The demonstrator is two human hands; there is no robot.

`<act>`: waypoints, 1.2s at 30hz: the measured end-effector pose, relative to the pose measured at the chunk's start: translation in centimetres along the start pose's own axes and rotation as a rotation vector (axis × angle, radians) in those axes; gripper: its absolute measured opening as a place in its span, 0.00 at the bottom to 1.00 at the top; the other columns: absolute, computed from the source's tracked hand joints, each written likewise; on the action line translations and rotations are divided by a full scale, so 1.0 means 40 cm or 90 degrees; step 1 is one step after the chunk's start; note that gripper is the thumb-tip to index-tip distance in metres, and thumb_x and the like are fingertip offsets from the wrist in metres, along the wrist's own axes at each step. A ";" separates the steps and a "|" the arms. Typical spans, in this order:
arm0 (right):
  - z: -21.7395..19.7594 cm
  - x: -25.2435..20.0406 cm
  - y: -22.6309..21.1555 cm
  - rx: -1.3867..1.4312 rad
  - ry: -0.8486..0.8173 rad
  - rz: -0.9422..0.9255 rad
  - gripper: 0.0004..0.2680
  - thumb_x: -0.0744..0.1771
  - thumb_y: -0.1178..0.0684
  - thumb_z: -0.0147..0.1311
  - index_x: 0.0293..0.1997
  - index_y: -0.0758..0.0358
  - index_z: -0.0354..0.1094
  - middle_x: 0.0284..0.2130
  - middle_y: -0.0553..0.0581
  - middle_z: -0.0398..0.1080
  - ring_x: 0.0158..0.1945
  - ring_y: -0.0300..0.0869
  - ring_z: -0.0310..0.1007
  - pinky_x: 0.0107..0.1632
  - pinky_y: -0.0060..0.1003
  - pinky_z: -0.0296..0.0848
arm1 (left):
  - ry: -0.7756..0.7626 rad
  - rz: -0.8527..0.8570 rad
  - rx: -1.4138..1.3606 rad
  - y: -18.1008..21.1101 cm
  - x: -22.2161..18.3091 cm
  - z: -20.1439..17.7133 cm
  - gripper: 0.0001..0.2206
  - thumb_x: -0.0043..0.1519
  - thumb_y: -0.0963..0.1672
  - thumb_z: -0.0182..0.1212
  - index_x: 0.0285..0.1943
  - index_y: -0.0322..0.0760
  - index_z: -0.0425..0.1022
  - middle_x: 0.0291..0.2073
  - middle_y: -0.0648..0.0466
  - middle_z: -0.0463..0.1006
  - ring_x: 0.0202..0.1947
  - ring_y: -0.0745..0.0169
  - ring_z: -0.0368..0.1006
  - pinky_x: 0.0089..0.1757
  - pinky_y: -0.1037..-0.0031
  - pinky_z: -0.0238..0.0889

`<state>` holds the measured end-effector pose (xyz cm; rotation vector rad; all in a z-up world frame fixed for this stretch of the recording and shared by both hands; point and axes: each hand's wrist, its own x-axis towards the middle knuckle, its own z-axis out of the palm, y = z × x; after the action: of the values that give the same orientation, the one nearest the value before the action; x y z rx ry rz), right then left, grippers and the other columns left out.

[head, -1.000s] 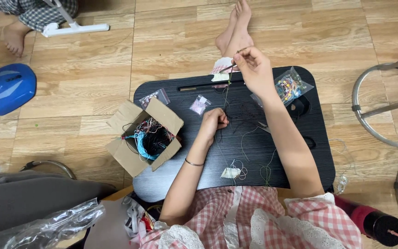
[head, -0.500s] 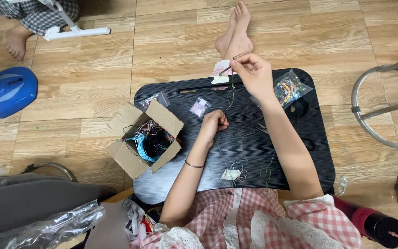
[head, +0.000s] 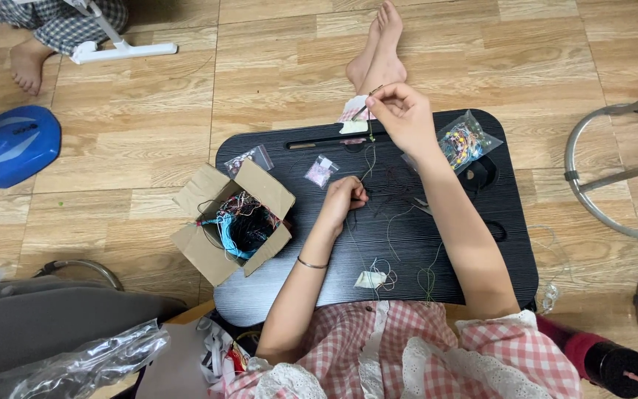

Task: Tying a series of knots along a green cord while sitting on the floor using a lap desk

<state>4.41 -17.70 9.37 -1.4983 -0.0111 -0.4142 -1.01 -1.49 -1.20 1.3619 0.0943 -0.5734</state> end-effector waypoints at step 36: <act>-0.031 -0.033 -0.013 -0.038 0.014 -0.033 0.02 0.68 0.57 0.59 0.43 0.61 0.75 0.33 0.52 0.70 0.34 0.31 0.73 0.37 0.28 0.78 | -0.003 0.286 -0.074 0.253 0.069 0.086 0.05 0.61 0.41 0.67 0.43 0.33 0.79 0.32 0.47 0.83 0.33 0.63 0.82 0.36 0.78 0.76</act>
<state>2.74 -18.57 9.43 -1.5542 -0.0202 -0.4766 4.91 -4.69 7.54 1.2180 -0.1784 -0.1896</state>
